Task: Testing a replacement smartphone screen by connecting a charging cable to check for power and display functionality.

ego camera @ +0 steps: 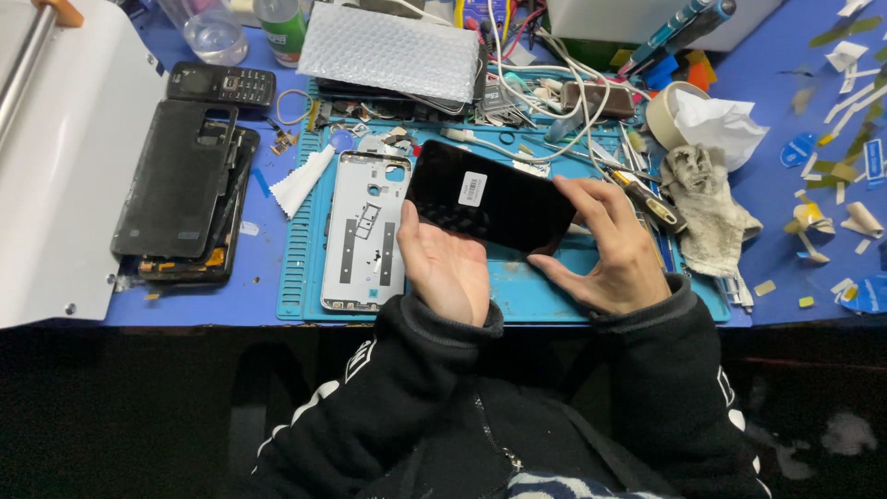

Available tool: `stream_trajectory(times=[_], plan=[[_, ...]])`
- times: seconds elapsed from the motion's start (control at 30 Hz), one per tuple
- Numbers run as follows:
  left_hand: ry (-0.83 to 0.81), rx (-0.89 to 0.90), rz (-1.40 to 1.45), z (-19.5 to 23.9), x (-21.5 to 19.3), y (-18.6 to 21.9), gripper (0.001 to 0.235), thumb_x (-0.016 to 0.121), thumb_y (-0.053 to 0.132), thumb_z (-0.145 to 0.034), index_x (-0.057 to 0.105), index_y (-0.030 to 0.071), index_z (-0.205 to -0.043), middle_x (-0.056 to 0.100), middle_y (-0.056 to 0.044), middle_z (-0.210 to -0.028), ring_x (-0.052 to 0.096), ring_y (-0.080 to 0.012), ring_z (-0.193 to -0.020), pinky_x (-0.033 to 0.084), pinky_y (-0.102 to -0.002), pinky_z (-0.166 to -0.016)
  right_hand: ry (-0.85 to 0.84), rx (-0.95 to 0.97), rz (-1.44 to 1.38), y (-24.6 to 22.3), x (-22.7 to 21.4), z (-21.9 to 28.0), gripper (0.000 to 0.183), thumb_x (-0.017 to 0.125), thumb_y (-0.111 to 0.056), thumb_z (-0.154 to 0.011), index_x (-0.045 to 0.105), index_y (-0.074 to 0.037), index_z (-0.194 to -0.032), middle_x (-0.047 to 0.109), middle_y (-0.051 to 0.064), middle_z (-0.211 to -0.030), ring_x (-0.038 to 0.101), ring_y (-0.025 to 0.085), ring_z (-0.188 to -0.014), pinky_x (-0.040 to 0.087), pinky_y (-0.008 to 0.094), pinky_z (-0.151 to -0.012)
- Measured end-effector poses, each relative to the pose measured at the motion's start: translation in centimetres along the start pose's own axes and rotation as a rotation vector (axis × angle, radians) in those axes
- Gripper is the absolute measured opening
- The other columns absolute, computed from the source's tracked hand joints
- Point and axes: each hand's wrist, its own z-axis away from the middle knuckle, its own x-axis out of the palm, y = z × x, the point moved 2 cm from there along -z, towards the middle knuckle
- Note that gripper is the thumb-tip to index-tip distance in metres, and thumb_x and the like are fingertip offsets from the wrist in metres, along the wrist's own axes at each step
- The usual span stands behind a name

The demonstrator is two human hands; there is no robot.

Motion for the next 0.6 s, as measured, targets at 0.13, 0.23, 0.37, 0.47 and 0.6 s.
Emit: stream_trajectory(times=[0.13, 0.23, 0.37, 0.47, 0.6], plan=[[-0.017, 0.019, -0.001, 0.03, 0.35, 0.19, 0.067, 0.045, 0.046, -0.105, 0.038, 0.000, -0.153, 0.048, -0.012, -0.151, 0.045, -0.0266, -0.140, 0.033, -0.043, -0.120, 0.010, -0.022, -0.049, 0.30, 0.40, 0.15, 0.085, 0.091, -0.015, -0.074, 0.050, -0.002, -0.147, 0.055, 0.020, -0.135, 0.065, 0.032, -0.120, 0.058, 0.037, -0.099], [-0.003, -0.001, -0.018, 0.17, 0.45, 0.24, 0.070, 0.045, 0.048, -0.104, 0.037, 0.000, -0.153, 0.047, -0.012, -0.153, 0.044, -0.0268, -0.141, 0.033, -0.043, -0.120, 0.012, -0.012, -0.004, 0.42, 0.53, 0.30, 0.086, 0.091, -0.014, -0.073, 0.050, -0.002, -0.147, 0.055, 0.019, -0.135, 0.064, 0.032, -0.119, 0.057, 0.038, -0.097], [-0.014, -0.012, 0.008, 0.18, 0.42, 0.20, 0.071, 0.045, 0.048, -0.105, 0.035, -0.001, -0.154, 0.045, -0.013, -0.154, 0.043, -0.0278, -0.142, 0.032, -0.044, -0.120, 0.004, -0.013, 0.013, 0.31, 0.48, 0.22, 0.088, 0.091, -0.013, -0.073, 0.049, -0.001, -0.149, 0.055, 0.020, -0.135, 0.064, 0.030, -0.114, 0.058, 0.037, -0.093], [0.005, -0.001, -0.004, 0.18, 0.43, 0.31, 0.071, 0.045, 0.048, -0.104, 0.034, -0.001, -0.154, 0.044, -0.013, -0.155, 0.042, -0.0276, -0.142, 0.032, -0.044, -0.121, 0.006, -0.012, 0.014, 0.38, 0.63, 0.20, 0.089, 0.092, -0.013, -0.072, 0.049, -0.002, -0.149, 0.055, 0.020, -0.135, 0.065, 0.030, -0.114, 0.057, 0.037, -0.094], [0.028, -0.009, 0.005, 0.26, 0.23, 0.20, 0.070, 0.046, 0.047, -0.104, 0.034, -0.001, -0.154, 0.044, -0.014, -0.154, 0.042, -0.0283, -0.142, 0.033, -0.045, -0.120, 0.019, -0.021, 0.046, 0.27, 0.62, 0.35, 0.089, 0.093, -0.012, -0.072, 0.049, -0.002, -0.150, 0.056, 0.020, -0.135, 0.064, 0.031, -0.117, 0.057, 0.038, -0.096]])
